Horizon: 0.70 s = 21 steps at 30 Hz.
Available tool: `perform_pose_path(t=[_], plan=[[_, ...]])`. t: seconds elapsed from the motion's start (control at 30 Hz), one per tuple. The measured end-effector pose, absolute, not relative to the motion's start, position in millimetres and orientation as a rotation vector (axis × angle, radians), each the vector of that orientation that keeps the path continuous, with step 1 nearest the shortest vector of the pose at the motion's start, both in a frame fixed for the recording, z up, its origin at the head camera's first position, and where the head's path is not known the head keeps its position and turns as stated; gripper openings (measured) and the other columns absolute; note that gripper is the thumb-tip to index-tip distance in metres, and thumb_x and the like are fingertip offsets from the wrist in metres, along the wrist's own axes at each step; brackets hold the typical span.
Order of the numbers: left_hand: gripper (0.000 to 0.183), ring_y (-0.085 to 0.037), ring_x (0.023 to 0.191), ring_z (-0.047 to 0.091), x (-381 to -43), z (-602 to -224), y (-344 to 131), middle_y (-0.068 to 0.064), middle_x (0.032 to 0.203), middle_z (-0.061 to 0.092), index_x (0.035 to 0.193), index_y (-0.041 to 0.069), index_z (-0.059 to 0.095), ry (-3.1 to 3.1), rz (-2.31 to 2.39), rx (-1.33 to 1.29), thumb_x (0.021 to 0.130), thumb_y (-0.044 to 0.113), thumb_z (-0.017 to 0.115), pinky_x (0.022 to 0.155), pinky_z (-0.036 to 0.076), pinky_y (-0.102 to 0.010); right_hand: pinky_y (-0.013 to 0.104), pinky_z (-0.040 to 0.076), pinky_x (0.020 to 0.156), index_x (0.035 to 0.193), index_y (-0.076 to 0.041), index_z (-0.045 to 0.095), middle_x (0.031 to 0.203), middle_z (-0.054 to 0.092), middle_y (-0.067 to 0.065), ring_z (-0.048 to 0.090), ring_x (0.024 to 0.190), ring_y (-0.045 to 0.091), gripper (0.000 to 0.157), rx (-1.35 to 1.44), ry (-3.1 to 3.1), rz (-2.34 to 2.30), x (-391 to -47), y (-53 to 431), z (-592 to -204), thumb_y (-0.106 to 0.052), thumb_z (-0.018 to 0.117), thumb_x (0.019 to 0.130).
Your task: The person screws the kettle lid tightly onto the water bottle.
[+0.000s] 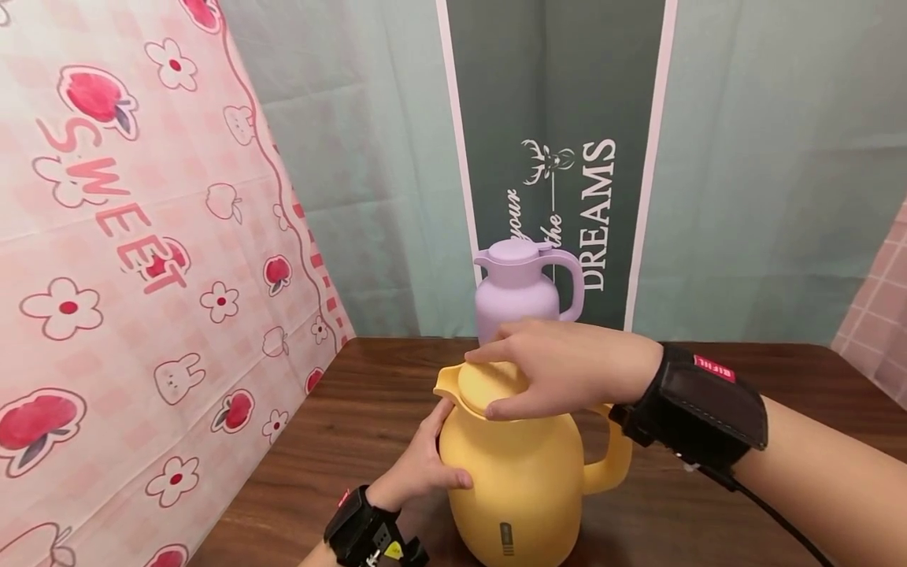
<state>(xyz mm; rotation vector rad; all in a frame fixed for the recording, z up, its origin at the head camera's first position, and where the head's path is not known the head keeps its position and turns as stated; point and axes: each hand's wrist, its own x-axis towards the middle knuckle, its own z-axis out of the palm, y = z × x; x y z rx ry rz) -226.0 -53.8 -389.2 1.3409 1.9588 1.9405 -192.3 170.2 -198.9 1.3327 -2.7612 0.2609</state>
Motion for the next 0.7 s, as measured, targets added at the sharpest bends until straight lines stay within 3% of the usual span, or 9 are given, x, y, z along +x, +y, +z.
perform_pose_path(t=[0.23,0.53,0.7], plan=[[0.089,-0.021,0.112,0.055,-225,-388,-55,-0.003,0.135,0.041,0.145,0.021,0.029,1.987,1.950,1.339,0.076,0.054,0.073,0.090,0.049,-0.037,0.027,0.043,0.067,0.127,-0.023,0.062,0.103,0.052,-0.009,0.046,0.084,0.009,0.056,1.250,-2.761,0.224,-190,163,-203,-0.060,0.059,0.085],[0.086,-0.021,0.112,0.055,-224,-386,-53,-0.003,0.136,0.041,0.145,0.020,0.031,2.001,1.956,1.339,0.077,0.049,0.075,0.089,0.049,-0.037,0.034,0.046,0.072,0.126,-0.020,0.063,0.104,0.056,-0.004,0.050,0.092,0.016,0.058,1.142,-2.767,0.211,-184,159,-205,-0.061,0.058,0.085],[0.084,-0.017,0.116,0.051,-227,-381,-56,-0.001,0.136,0.039,0.144,0.022,0.032,2.165,1.806,1.355,0.077,0.043,0.078,0.091,0.047,-0.034,0.033,0.047,0.068,0.126,-0.021,0.063,0.105,0.055,-0.005,0.049,0.092,0.016,0.063,1.085,-2.720,0.236,-181,160,-213,-0.067,0.052,0.085]])
